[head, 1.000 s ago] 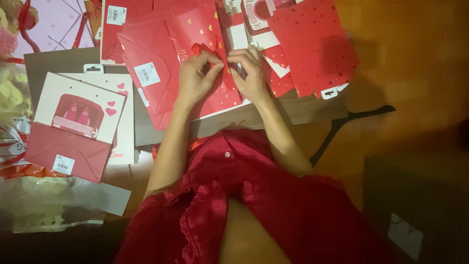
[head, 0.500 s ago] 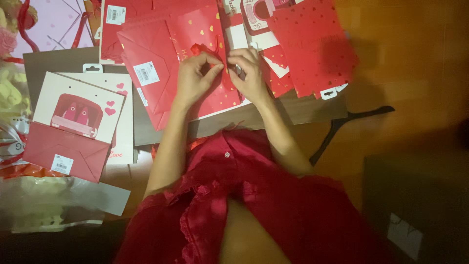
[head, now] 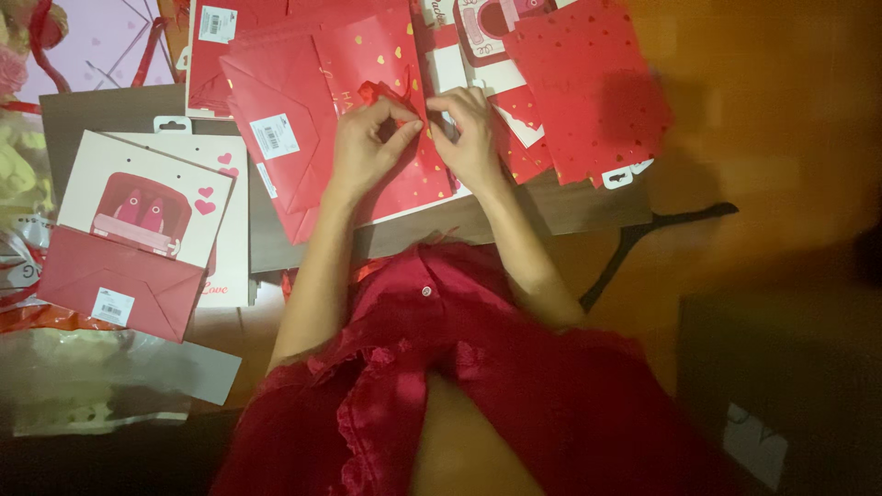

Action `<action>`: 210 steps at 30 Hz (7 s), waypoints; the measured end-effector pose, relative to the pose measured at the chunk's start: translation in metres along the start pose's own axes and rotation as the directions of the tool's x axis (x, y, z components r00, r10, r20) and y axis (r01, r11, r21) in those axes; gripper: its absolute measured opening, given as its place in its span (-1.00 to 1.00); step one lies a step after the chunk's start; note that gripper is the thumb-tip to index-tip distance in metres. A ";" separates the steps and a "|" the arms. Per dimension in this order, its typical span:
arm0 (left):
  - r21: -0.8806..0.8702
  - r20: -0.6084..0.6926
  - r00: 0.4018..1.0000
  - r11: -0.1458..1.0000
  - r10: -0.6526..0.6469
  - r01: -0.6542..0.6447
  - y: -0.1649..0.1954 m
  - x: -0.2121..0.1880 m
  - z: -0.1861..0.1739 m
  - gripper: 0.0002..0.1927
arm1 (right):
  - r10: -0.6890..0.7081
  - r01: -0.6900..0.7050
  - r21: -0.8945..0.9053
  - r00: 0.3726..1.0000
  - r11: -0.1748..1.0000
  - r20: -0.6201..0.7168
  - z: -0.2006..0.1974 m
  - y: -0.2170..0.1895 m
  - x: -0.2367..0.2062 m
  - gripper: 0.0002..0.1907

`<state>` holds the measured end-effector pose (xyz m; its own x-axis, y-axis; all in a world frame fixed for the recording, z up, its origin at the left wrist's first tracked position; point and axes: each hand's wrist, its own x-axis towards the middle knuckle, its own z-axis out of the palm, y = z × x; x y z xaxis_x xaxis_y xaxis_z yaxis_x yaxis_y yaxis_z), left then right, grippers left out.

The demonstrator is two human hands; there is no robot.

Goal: The person ties red ribbons around Valentine's Day themed envelopes and gift boxes. They handle each item one at a time, threading the ribbon through a slot and tying a bow, then placing the finished item aside.

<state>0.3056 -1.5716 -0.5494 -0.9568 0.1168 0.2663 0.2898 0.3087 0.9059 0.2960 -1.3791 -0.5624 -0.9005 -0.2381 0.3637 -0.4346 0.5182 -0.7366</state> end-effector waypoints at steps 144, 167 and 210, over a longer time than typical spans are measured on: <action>-0.350 -0.339 0.937 0.936 -0.081 -0.046 -0.006 -0.003 0.037 -0.90 | 0.125 -0.076 0.300 0.981 0.951 -0.147 0.019 -0.009 -0.004 -0.68; -0.419 -0.309 0.946 0.907 -0.099 -0.041 -0.006 -0.002 0.037 -0.89 | 0.269 -0.238 0.671 0.961 0.702 0.060 0.004 -0.010 0.015 -0.89; -0.260 -0.427 0.883 0.909 0.194 -0.326 0.083 -0.019 -0.027 -0.84 | 0.258 0.117 0.598 0.825 0.793 -0.503 -0.032 -0.011 -0.002 -0.75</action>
<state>0.3476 -1.5739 -0.4701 -0.7988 -0.2406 0.5514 0.5687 -0.0032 0.8225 0.3034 -1.3584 -0.5366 -0.8484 0.3503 0.3968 -0.4575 -0.1081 -0.8826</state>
